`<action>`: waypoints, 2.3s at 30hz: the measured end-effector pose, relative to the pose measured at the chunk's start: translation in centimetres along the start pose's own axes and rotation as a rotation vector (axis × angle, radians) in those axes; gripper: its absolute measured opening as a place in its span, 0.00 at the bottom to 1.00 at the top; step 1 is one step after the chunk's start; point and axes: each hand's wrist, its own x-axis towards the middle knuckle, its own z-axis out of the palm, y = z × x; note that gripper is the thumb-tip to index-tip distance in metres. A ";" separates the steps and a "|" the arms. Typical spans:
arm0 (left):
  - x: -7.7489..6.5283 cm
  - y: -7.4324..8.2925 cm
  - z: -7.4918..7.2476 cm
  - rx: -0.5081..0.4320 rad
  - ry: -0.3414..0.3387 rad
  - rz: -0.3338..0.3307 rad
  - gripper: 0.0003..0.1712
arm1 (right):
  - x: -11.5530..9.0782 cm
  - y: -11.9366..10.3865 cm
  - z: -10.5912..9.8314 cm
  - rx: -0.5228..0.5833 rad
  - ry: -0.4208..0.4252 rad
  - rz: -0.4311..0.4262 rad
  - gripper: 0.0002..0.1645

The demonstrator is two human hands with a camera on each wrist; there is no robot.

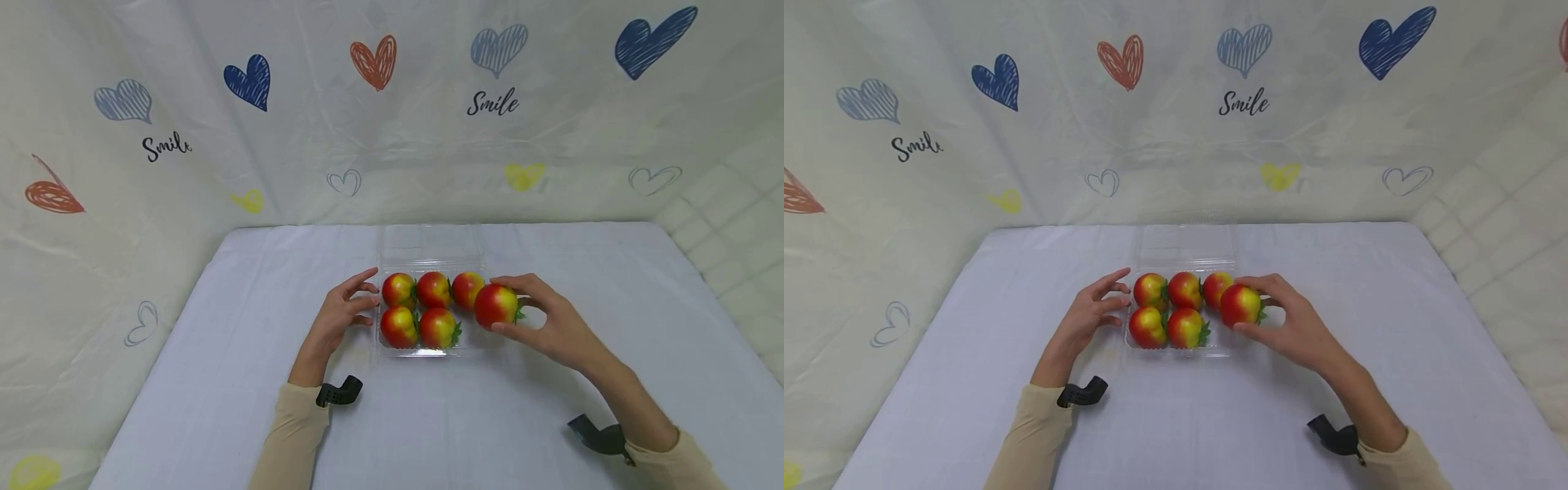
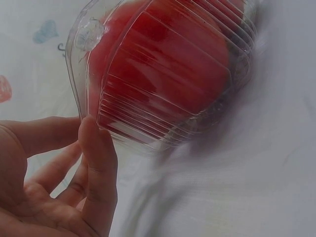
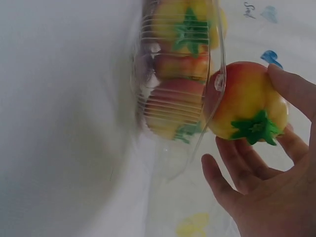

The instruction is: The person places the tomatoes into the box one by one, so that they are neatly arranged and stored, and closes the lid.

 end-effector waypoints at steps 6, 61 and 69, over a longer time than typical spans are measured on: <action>0.1 0.0 0.0 0.005 0.001 -0.005 0.33 | -0.1 -0.1 0.6 -0.004 -0.026 -0.038 0.39; -0.3 0.4 0.0 -0.005 -0.014 0.020 0.34 | 0.8 0.7 2.1 -0.088 -0.025 -0.167 0.30; 0.0 0.4 0.3 -0.004 -0.018 0.020 0.34 | 1.1 1.4 1.7 -0.061 0.063 -0.147 0.25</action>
